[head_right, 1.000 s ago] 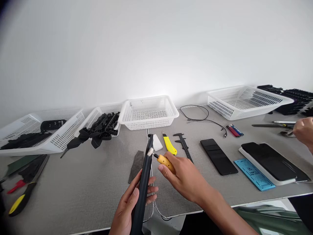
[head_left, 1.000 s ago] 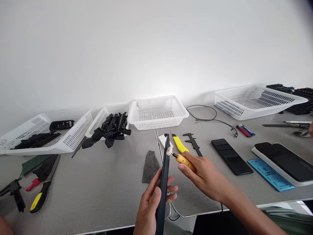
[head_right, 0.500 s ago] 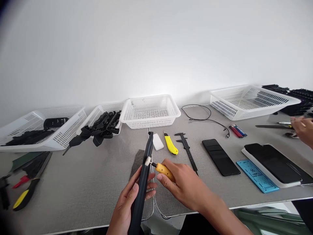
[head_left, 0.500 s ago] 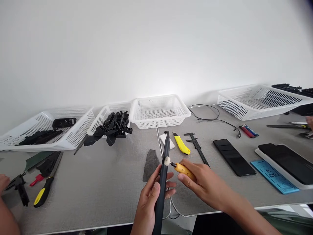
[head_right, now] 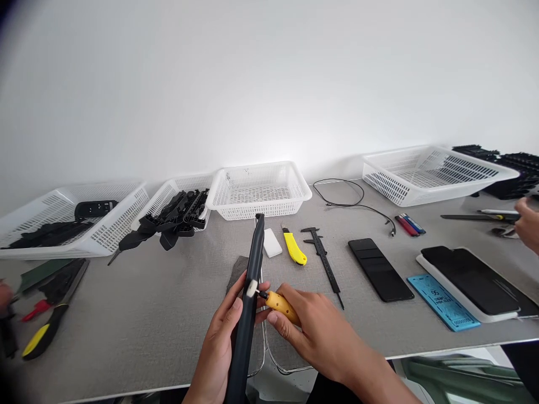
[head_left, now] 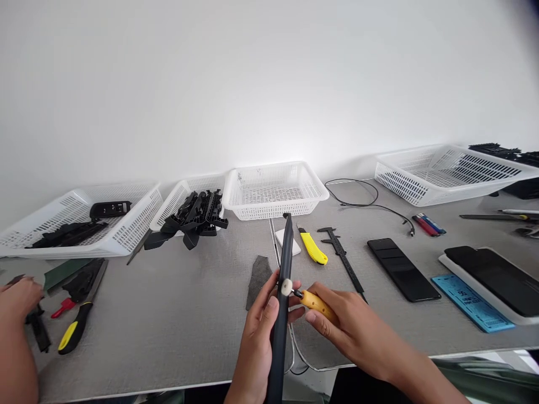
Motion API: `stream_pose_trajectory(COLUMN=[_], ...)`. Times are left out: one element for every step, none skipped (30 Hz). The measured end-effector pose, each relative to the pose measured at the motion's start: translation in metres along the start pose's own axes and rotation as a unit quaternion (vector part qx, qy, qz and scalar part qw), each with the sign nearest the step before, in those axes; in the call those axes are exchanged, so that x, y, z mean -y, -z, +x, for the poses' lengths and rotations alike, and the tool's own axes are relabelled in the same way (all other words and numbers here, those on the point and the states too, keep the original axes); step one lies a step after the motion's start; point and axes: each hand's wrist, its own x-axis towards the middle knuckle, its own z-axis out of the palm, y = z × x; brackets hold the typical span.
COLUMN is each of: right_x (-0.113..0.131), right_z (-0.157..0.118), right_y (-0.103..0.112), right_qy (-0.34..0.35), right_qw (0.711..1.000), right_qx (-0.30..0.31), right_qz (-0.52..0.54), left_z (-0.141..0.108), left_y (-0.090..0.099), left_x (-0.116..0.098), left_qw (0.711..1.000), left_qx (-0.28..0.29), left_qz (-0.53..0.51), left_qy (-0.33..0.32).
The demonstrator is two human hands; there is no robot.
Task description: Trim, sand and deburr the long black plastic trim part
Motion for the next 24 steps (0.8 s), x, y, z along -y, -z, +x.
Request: stream_pose_trajectory(right_x=[-0.001, -0.001, -0.002, -0.002, -0.002, -0.002, -0.002, -0.002, -0.002, -0.002, -0.003, -0.003, -0.004, -0.004, -0.005, -0.005, -0.005, -0.005, -0.005, -0.005, -0.005, -0.005, -0.005, -0.005], right_z=[-0.001, -0.002, -0.003, -0.003, -0.004, -0.005, -0.005, -0.006, -0.006, -0.006, -0.007, -0.007, -0.007, -0.008, -0.008, -0.008, -0.008, -0.009, -0.009, -0.01, -0.01, -0.011, -0.011, -0.012], right_y=[-0.001, -0.002, -0.003, -0.004, -0.004, -0.004, -0.004, -0.005, -0.005, -0.005, -0.006, -0.006, -0.007, -0.008, -0.008, -0.009, -0.01, -0.01, -0.011, -0.011, -0.012, -0.012, -0.012, -0.013], right_qy=[0.003, 0.006, 0.009, 0.012, 0.014, 0.015, 0.016, 0.016, 0.016, 0.016, 0.016, 0.016, 0.015, 0.013, 0.011, 0.007, 0.003, -0.001, -0.005, -0.008, -0.01, -0.012, -0.013, -0.014], right_qw=[1.0, 1.0, 1.0, 1.0, 1.0, 0.999, 0.999, 0.999, 0.999, 0.999, 0.999, 0.999, 0.999, 1.0, 1.0, 1.0, 1.0, 1.0, 1.0, 1.0, 1.0, 1.0, 0.999, 0.999], right_qx=[-0.003, -0.007, -0.013, -0.017, -0.022, -0.025, -0.028, -0.03, -0.03, -0.03, -0.028, -0.026, -0.022, -0.016, -0.009, -0.002, 0.005, 0.011, 0.016, 0.018, 0.02, 0.022, 0.024, 0.026], right_qz=[-0.003, -0.006, -0.008, -0.011, -0.013, -0.015, -0.017, -0.018, -0.019, -0.019, -0.019, -0.019, -0.019, -0.019, -0.018, -0.018, -0.017, -0.016, -0.015, -0.015, -0.015, -0.016, -0.018, -0.02], left_z=[0.001, 0.003, 0.004, 0.006, 0.007, 0.009, 0.011, 0.012, 0.014, 0.015, 0.016, 0.018, 0.019, 0.021, 0.023, 0.024, 0.026, 0.028, 0.031, 0.033, 0.035, 0.037, 0.039, 0.04], left_y=[-0.002, -0.004, -0.005, -0.007, -0.009, -0.011, -0.013, -0.015, -0.018, -0.02, -0.022, -0.024, -0.026, -0.029, -0.031, -0.033, -0.034, -0.036, -0.037, -0.038, -0.038, -0.038, -0.038, -0.038], left_x=[-0.001, -0.001, -0.002, -0.002, -0.003, -0.003, -0.003, -0.004, -0.005, -0.005, -0.006, -0.007, -0.009, -0.01, -0.012, -0.014, -0.015, -0.017, -0.018, -0.019, -0.02, -0.021, -0.021, -0.022], left_qw=[1.0, 1.0, 1.0, 1.0, 1.0, 1.0, 1.0, 1.0, 1.0, 1.0, 1.0, 1.0, 1.0, 0.999, 0.999, 0.999, 0.999, 0.999, 0.999, 0.998, 0.998, 0.997, 0.997, 0.997], left_qx=[-0.002, -0.004, -0.006, -0.007, -0.007, -0.008, -0.009, -0.011, -0.012, -0.013, -0.013, -0.012, -0.011, -0.01, -0.008, -0.007, -0.007, -0.007, -0.007, -0.007, -0.008, -0.009, -0.009, -0.01], left_qz=[0.004, 0.008, 0.01, 0.01, 0.009, 0.006, 0.003, -0.001, -0.007, -0.012, -0.017, -0.02, -0.022, -0.023, -0.021, -0.019, -0.016, -0.013, -0.011, -0.01, -0.01, -0.009, -0.007, -0.003], left_qy=[0.002, 0.004, 0.006, 0.006, 0.005, 0.003, 0.0, -0.002, -0.004, -0.005, -0.008, -0.012, -0.018, -0.024, -0.03, -0.036, -0.041, -0.046, -0.052, -0.058, -0.065, -0.071, -0.076, -0.08])
